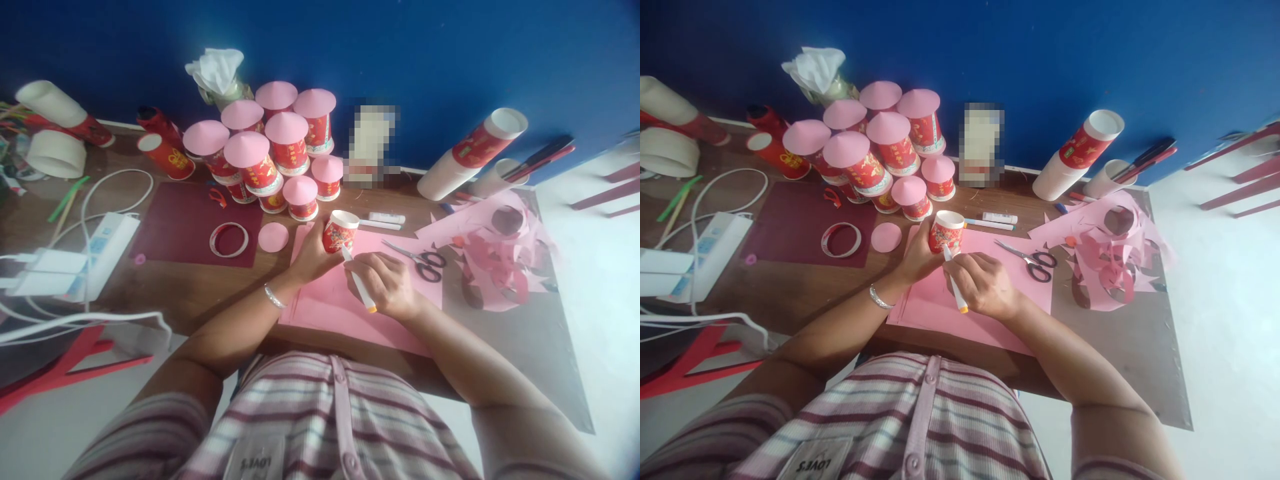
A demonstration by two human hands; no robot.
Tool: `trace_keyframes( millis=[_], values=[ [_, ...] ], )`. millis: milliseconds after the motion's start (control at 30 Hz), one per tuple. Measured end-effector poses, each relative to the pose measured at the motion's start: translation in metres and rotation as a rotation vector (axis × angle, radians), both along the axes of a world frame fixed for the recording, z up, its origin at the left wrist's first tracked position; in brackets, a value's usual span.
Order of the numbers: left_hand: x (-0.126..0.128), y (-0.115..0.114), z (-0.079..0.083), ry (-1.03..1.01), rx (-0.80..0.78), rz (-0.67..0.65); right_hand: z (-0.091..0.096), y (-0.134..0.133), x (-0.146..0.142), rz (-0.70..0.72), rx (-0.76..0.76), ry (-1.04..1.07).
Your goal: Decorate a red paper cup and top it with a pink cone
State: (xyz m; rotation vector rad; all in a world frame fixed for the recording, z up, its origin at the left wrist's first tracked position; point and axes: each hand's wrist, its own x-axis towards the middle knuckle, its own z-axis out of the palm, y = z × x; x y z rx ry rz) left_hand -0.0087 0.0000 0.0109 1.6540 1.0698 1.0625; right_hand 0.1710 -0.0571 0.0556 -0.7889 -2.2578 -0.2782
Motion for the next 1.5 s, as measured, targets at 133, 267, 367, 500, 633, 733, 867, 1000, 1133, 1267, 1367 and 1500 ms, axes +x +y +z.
trace_keyframes(
  millis=[133, 267, 367, 500, 633, 733, 867, 1000, 1133, 1267, 1367, 1500],
  values=[
    [0.0018, -0.0007, 0.0027, 0.003, -0.038, -0.001, -0.0002, 0.0000, -0.0015, -0.001, 0.003, -0.001],
    [0.0024, -0.0010, 0.0027, -0.009, -0.056, -0.024, -0.0007, 0.0008, -0.0018, -0.011, -0.002, -0.013],
    [0.0023, -0.0012, 0.0012, -0.009, -0.056, -0.030, -0.0012, 0.0015, -0.0018, -0.013, -0.006, -0.013],
    [0.0024, -0.0016, 0.0006, -0.038, -0.051, -0.039, -0.0014, 0.0019, -0.0016, -0.018, -0.018, -0.020],
    [0.0024, -0.0016, 0.0011, -0.040, -0.056, -0.037, -0.0007, 0.0015, -0.0012, -0.006, -0.031, -0.018],
    [0.0024, -0.0014, 0.0015, -0.023, -0.059, -0.020, -0.0007, 0.0010, -0.0011, -0.003, -0.032, -0.013],
    [0.0029, -0.0014, 0.0021, -0.020, -0.054, -0.013, -0.0016, 0.0011, -0.0009, 0.000, -0.022, -0.015],
    [0.0033, -0.0013, 0.0034, -0.040, -0.059, -0.015, -0.0019, 0.0013, -0.0001, -0.011, -0.027, -0.021],
    [0.0024, -0.0005, 0.0036, -0.028, -0.042, -0.014, -0.0021, 0.0004, 0.0010, -0.003, -0.030, -0.016],
    [0.0015, 0.0002, 0.0018, -0.028, -0.028, -0.005, -0.0024, -0.0005, 0.0012, 0.006, 0.019, 0.009],
    [0.0011, 0.0000, 0.0005, -0.042, -0.051, -0.003, -0.0014, -0.0004, 0.0013, 0.019, 0.032, 0.017],
    [-0.0002, -0.0002, -0.0004, -0.073, -0.080, -0.005, 0.0004, 0.0000, 0.0016, 0.040, 0.038, 0.024]
  ],
)
